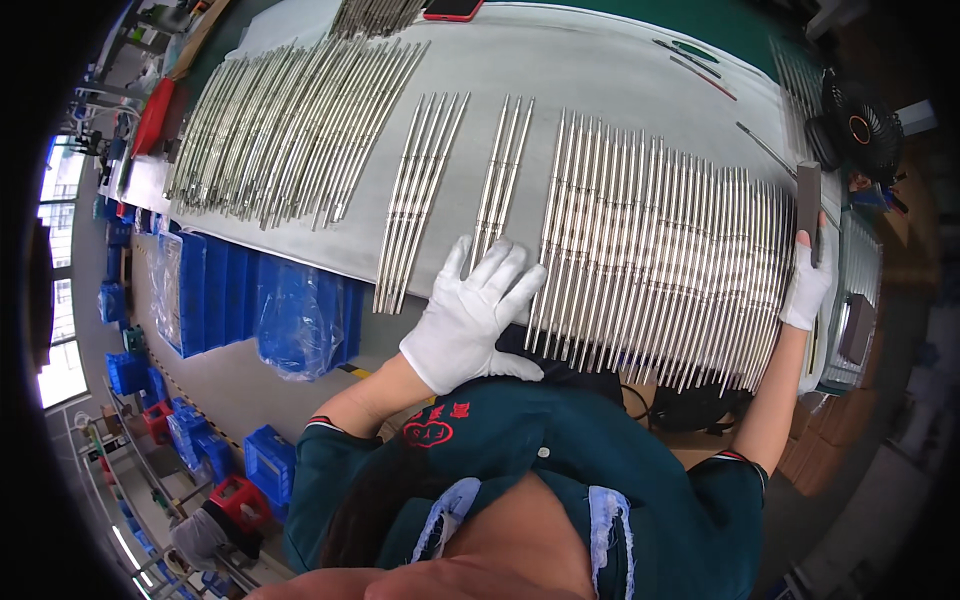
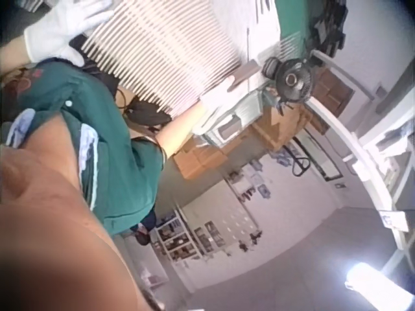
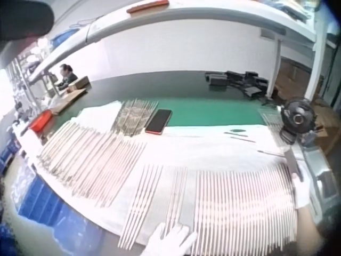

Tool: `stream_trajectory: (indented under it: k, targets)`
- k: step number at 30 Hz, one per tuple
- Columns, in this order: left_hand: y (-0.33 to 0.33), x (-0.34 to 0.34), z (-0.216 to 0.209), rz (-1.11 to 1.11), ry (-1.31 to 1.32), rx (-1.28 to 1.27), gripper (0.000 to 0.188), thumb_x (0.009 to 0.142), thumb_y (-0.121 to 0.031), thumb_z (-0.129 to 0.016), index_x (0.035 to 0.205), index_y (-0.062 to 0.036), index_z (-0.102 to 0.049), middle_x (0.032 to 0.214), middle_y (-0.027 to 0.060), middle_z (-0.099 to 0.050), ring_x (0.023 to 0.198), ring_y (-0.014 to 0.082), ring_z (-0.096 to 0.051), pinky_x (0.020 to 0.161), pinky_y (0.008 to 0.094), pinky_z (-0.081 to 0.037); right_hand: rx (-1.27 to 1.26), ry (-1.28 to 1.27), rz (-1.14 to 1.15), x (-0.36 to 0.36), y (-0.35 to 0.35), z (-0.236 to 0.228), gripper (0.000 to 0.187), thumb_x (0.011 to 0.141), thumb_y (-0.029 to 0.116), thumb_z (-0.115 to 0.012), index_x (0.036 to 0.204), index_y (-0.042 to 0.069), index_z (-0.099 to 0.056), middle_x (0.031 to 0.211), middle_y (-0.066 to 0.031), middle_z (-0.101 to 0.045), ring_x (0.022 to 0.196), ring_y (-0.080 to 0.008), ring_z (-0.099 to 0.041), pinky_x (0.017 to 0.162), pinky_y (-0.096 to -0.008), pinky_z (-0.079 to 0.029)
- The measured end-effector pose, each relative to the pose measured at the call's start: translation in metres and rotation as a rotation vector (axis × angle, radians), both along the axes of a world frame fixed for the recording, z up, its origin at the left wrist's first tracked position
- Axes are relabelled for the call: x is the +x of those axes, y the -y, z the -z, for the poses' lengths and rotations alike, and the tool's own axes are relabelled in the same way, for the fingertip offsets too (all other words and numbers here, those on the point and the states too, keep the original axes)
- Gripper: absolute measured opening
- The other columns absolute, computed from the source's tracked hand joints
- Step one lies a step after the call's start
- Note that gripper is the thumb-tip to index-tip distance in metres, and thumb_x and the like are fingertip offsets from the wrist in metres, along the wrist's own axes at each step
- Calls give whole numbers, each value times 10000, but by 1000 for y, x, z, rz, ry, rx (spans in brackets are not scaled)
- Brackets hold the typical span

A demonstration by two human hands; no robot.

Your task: Polishing thin metal rods with a sanding block at a manufacturing workbench.

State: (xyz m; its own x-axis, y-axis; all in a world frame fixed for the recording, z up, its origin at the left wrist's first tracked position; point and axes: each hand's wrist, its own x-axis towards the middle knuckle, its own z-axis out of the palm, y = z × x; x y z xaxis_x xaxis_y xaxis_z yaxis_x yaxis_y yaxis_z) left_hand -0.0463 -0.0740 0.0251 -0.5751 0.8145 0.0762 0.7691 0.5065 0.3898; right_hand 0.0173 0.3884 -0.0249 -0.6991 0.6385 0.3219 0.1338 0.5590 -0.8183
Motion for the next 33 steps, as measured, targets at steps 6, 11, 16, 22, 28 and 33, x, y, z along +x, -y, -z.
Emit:
stream_trajectory:
  k: [6, 11, 16, 22, 28, 33]
  targets:
    - [9, -1, 1, -33, 8, -40, 975, 674, -712, -617, 1355, -36, -446, 1341, 218, -446, 1320, 389, -380, 1061, 629, -229, 11, 21, 3, 1, 1, -1, 472, 954, 188, -601, 1381, 19, -490, 1356, -88, -549, 1228, -172, -504, 1062, -291, -334]
    - [27, -4, -2, -133, -6, -146, 998, 676, -711, -622, 1396, -52, -415, 1408, 237, -402, 1357, 388, -345, 1097, 625, -167, 42, 28, 13, 4, -4, 1, 469, 957, 184, -599, 1380, 16, -486, 1358, -83, -544, 1237, -177, -496, 1065, -299, -329]
    - [30, -5, -3, -186, -59, -154, 958, 675, -687, -636, 1363, -41, -467, 1381, 225, -436, 1346, 355, -367, 1107, 604, -177, 55, 40, 18, 6, -6, 2, 462, 960, 176, -594, 1380, 17, -486, 1357, -82, -544, 1233, -177, -498, 1065, -299, -331]
    - [16, -4, -1, -47, 102, 4, 946, 706, -655, -643, 1369, -16, -428, 1358, 229, -430, 1340, 422, -342, 1124, 506, -240, 63, 45, 27, 2, -4, 0, 474, 960, 183, -594, 1378, -7, -477, 1358, -92, -541, 1235, -177, -494, 1067, -296, -324]
    - [27, -17, -20, -52, 94, -1, 978, 674, -656, -660, 1386, -34, -409, 1347, 226, -438, 1309, 423, -365, 1117, 536, -228, 90, 69, 41, 2, -6, 1, 473, 960, 185, -591, 1377, -9, -479, 1363, -95, -537, 1240, -181, -490, 1069, -298, -324]
    - [66, -25, -5, -353, -105, -123, 1046, 623, -649, -695, 1411, -32, -392, 1401, 245, -413, 1333, 426, -359, 1091, 597, -219, 145, 68, 11, 6, -15, 4, 450, 966, 169, -578, 1374, 3, -487, 1364, -95, -535, 1252, -185, -481, 1071, -300, -322]
